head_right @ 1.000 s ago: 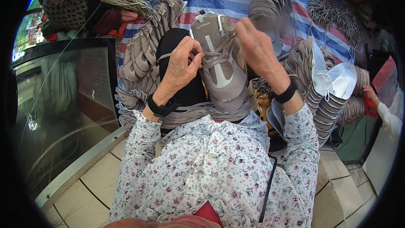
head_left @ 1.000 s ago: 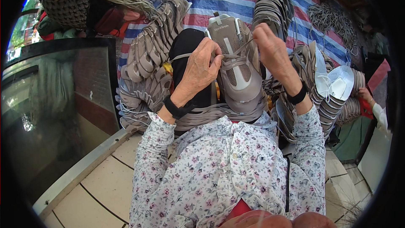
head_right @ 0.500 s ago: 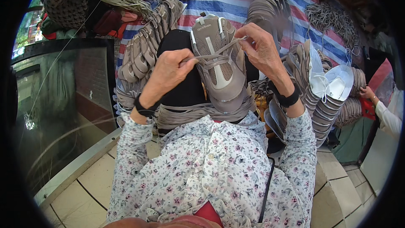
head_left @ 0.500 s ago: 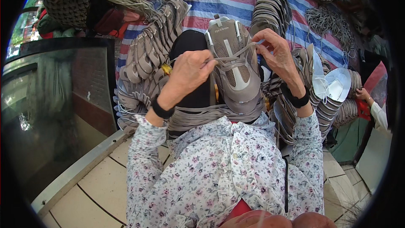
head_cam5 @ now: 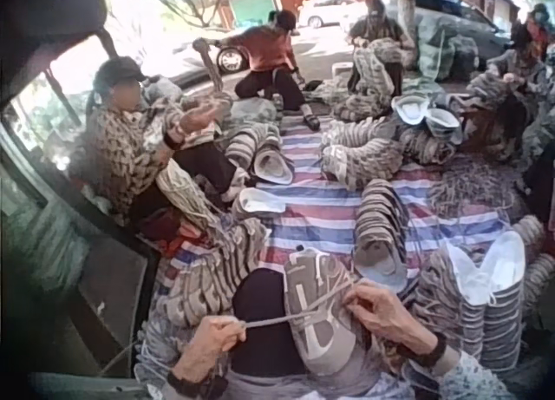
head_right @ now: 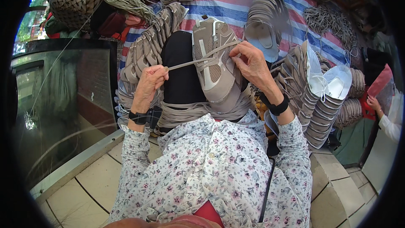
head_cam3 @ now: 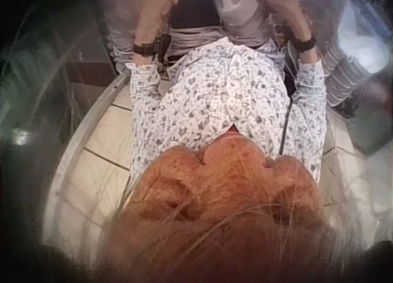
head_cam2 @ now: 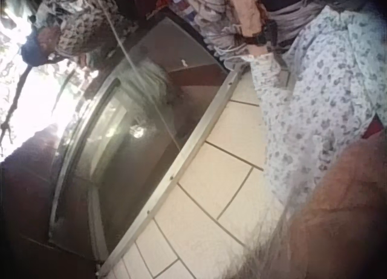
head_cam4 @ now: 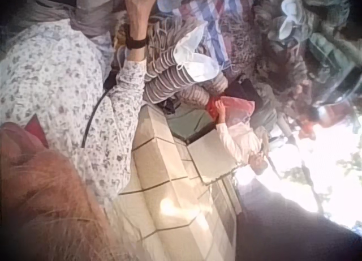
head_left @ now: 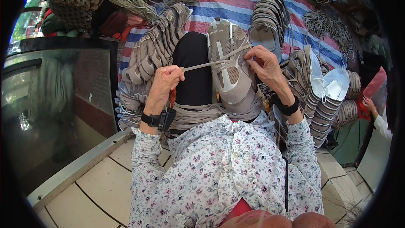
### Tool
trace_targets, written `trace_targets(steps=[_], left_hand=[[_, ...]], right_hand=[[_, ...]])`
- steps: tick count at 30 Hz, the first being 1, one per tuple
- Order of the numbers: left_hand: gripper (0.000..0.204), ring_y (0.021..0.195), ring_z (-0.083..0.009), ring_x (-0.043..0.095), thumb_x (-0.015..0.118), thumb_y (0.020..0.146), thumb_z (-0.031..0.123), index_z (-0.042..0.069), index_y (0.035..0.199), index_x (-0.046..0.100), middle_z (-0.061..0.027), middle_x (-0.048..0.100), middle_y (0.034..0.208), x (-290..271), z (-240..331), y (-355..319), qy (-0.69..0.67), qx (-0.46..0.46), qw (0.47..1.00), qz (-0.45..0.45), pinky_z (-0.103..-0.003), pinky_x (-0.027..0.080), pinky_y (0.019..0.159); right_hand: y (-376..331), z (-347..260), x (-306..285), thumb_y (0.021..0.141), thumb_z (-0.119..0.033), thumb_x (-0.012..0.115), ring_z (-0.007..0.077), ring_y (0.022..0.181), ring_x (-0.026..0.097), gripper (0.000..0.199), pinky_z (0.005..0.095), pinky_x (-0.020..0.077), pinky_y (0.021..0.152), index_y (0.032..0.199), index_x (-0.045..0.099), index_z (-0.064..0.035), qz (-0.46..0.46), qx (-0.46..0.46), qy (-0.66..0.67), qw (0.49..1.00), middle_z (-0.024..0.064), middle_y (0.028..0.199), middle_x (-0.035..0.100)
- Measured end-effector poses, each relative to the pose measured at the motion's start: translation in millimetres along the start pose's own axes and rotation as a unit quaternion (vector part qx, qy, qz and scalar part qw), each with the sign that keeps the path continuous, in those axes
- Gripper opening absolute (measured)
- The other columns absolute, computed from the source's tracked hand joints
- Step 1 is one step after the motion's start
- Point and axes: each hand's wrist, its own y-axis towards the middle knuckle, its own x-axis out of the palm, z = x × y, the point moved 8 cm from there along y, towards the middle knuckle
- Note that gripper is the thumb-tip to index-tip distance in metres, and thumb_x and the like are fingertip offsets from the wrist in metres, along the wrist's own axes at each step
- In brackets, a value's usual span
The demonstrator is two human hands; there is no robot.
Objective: Assembling shoe components and lacing uppers by hand.
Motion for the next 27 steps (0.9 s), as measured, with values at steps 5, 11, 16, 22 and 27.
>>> trace_targets(steps=[5, 11, 16, 22, 27], left_hand=[[0.027, 0.049, -0.0002, 0.034, 0.061, 0.096, 0.02, 0.005, 0.075, 0.062, 0.0075, 0.044, 0.059, -10.7, 9.5, 0.2, -0.038, 0.011, 0.999, -0.032, -0.018, 0.023, 0.046], [0.009, 0.056, -0.0033, 0.039, 0.053, 0.099, 0.01, 0.003, 0.093, 0.057, 0.0026, 0.047, 0.074, -96.9, 103.6, -7.9, -0.344, 0.102, 0.933, -0.006, -0.018, 0.032, 0.052], [0.012, 0.062, -0.007, 0.046, 0.051, 0.1, 0.006, -0.005, 0.097, 0.052, -0.0122, 0.054, 0.097, -165.9, 177.1, -28.2, -0.461, 0.166, 0.868, -0.078, -0.021, 0.04, 0.055], [0.021, 0.088, -0.016, 0.064, 0.055, 0.097, 0.002, -0.009, 0.115, 0.052, -0.0203, 0.057, 0.114, -282.8, 179.2, -70.5, -0.509, 0.187, 0.841, 0.001, -0.024, 0.052, 0.065], [0.027, 0.11, -0.0254, 0.063, 0.055, 0.096, -0.001, -0.011, 0.12, 0.05, -0.0222, 0.057, 0.127, -358.3, 152.5, -117.4, -0.474, 0.25, 0.834, 0.133, -0.028, 0.057, 0.078]], right_hand=[[-2.6, -26.5, -2.6, 0.083, 0.006, 0.063, 0.0142, 0.065, 0.054, 0.008, 0.0272, 0.0431, 0.059, 0.091, 0.064, 0.0028, 0.038, -0.047, -0.059, 0.996, 0.0064, 0.086, 0.06], [-18.1, -91.4, 42.8, 0.077, 0.007, 0.064, 0.0234, 0.072, 0.064, 0.017, 0.0345, 0.0498, 0.062, 0.094, 0.064, 0.0013, -0.036, -0.23, -0.127, 0.964, 0.0108, 0.089, 0.062], [0.5, -82.7, 62.3, 0.071, 0.004, 0.065, 0.0266, 0.078, 0.065, 0.025, 0.037, 0.0528, 0.064, 0.096, 0.059, 0.003, -0.04, -0.259, -0.435, 0.861, 0.0116, 0.091, 0.056], [22.3, -59.5, 49.8, 0.071, 0.006, 0.064, 0.0317, 0.072, 0.067, 0.022, 0.0388, 0.0539, 0.06, 0.092, 0.057, 0.0039, -0.056, -0.243, -0.479, 0.842, 0.0152, 0.093, 0.056], [29.2, -58.0, 48.5, 0.073, 0.005, 0.063, 0.0325, 0.079, 0.064, 0.017, 0.0404, 0.053, 0.068, 0.088, 0.056, 0.0022, -0.055, -0.262, -0.446, 0.854, 0.0136, 0.092, 0.056]])
